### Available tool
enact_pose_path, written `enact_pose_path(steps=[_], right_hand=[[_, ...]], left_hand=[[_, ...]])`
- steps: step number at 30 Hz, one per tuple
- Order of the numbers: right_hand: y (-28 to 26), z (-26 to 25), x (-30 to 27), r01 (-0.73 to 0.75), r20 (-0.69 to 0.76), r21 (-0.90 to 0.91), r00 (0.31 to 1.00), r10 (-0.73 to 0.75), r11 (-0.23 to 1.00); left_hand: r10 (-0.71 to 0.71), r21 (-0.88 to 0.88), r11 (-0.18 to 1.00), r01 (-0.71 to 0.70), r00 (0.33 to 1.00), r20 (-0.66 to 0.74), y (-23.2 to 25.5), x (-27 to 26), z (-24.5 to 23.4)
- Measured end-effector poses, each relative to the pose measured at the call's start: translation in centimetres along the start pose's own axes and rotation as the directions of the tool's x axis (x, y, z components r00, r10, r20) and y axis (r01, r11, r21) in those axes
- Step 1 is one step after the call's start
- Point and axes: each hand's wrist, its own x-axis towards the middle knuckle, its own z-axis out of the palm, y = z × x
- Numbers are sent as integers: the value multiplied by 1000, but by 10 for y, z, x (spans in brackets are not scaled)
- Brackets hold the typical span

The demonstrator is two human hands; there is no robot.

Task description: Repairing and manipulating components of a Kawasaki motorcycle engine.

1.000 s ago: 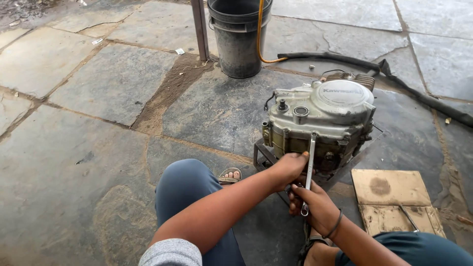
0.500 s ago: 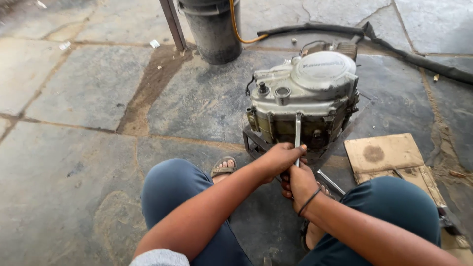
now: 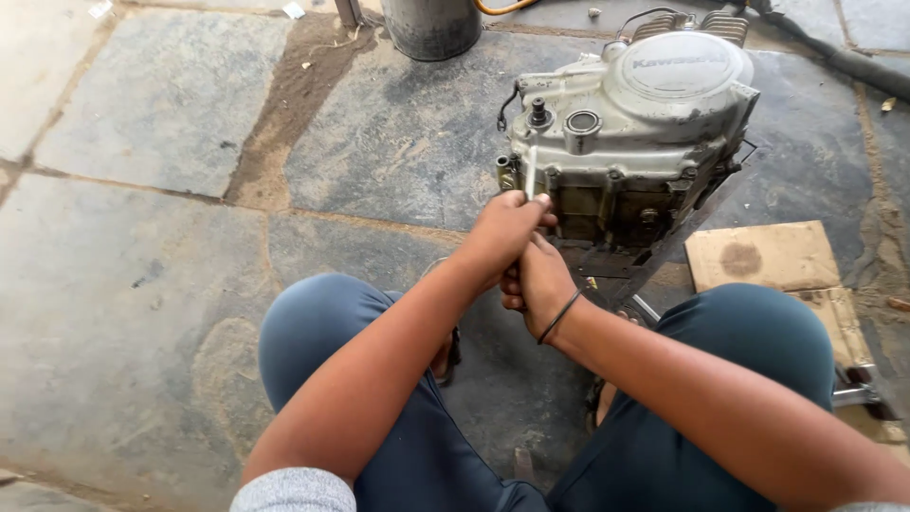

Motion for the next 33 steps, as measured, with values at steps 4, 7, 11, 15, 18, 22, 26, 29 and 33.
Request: enact_pose_path(steps=[4, 7, 11, 15, 18, 22, 26, 29, 33], right_hand=[[16, 16, 4, -14, 21, -57, 1000, 15, 998], [45, 6, 17, 45, 66, -133, 997, -36, 990], [43, -4, 11, -28, 60, -223, 997, 42, 974], [23, -8, -6, -85, 65, -265, 992, 106, 961], [12, -13, -16, -79, 101, -275, 989, 110, 958], [2, -23, -25, -147, 124, -257, 975, 184, 955], [-5, -38, -36, -99, 146, -224, 980, 134, 969], [-12, -44, -45, -53, 139, -287, 986, 96, 957], [-16, -47, -49, -5, 54, -331, 998, 24, 943]], left_hand=[[94, 79, 993, -85, 989, -113, -22, 8, -22], [134, 264, 960, -95, 982, -132, -18, -8, -30], [60, 455, 890, -19, 995, -75, 8, -40, -19], [154, 433, 894, -111, 986, -65, 0, -21, -7], [226, 303, 930, -207, 974, -30, -3, 1, 1], [152, 45, 986, -160, 978, 140, 4, 18, 16], [191, 85, 977, -196, 980, 63, 20, 19, 26], [214, 116, 971, -210, 977, -24, 27, 31, 29], [264, 247, 943, -224, 954, -141, 38, 45, 34]])
